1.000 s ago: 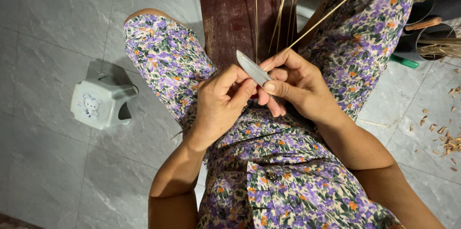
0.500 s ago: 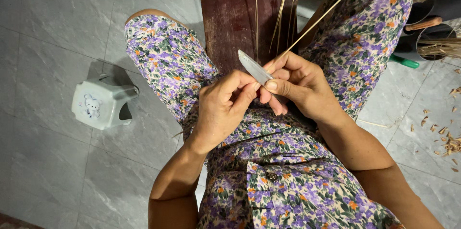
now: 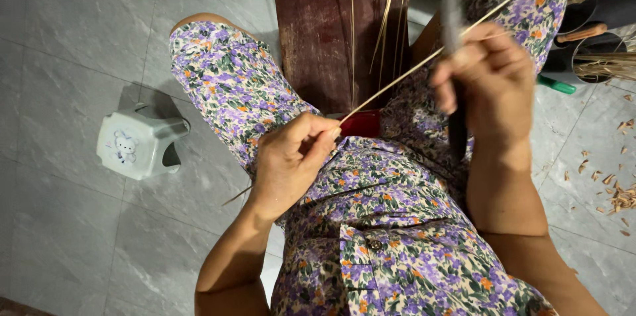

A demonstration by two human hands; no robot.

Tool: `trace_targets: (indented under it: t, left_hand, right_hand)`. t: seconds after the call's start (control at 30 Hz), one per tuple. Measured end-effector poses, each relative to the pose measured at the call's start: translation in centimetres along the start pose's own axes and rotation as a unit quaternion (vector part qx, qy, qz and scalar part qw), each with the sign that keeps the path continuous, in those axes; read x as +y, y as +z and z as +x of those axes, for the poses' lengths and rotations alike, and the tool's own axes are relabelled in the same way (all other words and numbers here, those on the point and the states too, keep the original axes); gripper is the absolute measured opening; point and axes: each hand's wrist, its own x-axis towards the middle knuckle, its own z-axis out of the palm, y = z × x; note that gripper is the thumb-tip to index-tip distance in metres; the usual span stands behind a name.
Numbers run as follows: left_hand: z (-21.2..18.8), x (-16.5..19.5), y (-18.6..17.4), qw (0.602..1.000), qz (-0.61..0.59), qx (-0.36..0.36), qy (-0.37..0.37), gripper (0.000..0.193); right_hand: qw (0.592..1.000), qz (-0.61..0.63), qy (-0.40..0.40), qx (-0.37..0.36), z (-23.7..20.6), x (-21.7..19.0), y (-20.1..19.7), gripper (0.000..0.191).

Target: The person sits on the floor and uses a knife to sharpen thin wooden sticks one by one. They hold each stick with the left hand and scrape the surface with the knife in the right hand, producing wood shavings. The person occasionally pauses to adjust the stick or inspect the sharpened tip.

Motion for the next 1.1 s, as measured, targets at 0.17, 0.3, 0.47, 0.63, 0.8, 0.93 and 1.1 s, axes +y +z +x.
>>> trace_targets:
  t: [0.17, 0.3, 0.47, 0.63, 0.8, 0.93, 1.1]
  left_hand:
    - [0.9, -0.1, -0.3, 0.999, -0.026, -0.005, -0.039, 0.003]
    - [1.8, 0.6, 1.1, 0.999, -0.018, 0.012, -0.038, 0.005]
    - [2.1, 1.4, 1.8, 0.999, 0.009, 0.042, 0.006, 0.01]
    - [2.0, 1.3, 2.0, 0.995, 0.033, 0.062, 0.064, 0.012]
    - [1.9, 1.0, 2.2, 0.987, 0.073, 0.078, 0.116, 0.015]
    - [1.9, 1.1, 2.2, 0.985, 0.078, 0.079, 0.134, 0.015]
    - [1.7, 1.3, 2.0, 0.992, 0.046, 0.063, 0.104, 0.015]
  right_hand:
    - [1.0, -0.016, -0.009, 0.018, -0.5, -1.3, 2.4, 0.034]
    - [0.982, -0.082, 0.139, -0.102, -2.1, -0.1, 6.1, 0.043]
    - [0.972, -0.007, 0.181, -0.152, -2.5, 0.8, 7.1, 0.037]
    - [0.976, -0.003, 0.15, -0.159, -2.4, 1.0, 6.7, 0.03]
    - [0.978, 0.003, 0.136, -0.158, -2.7, 1.1, 6.9, 0.028]
    - [0.98, -0.007, 0.14, -0.143, -2.7, 0.8, 6.8, 0.027]
    - [0.978, -0.015, 0.148, -0.146, -2.7, 0.9, 6.6, 0.027]
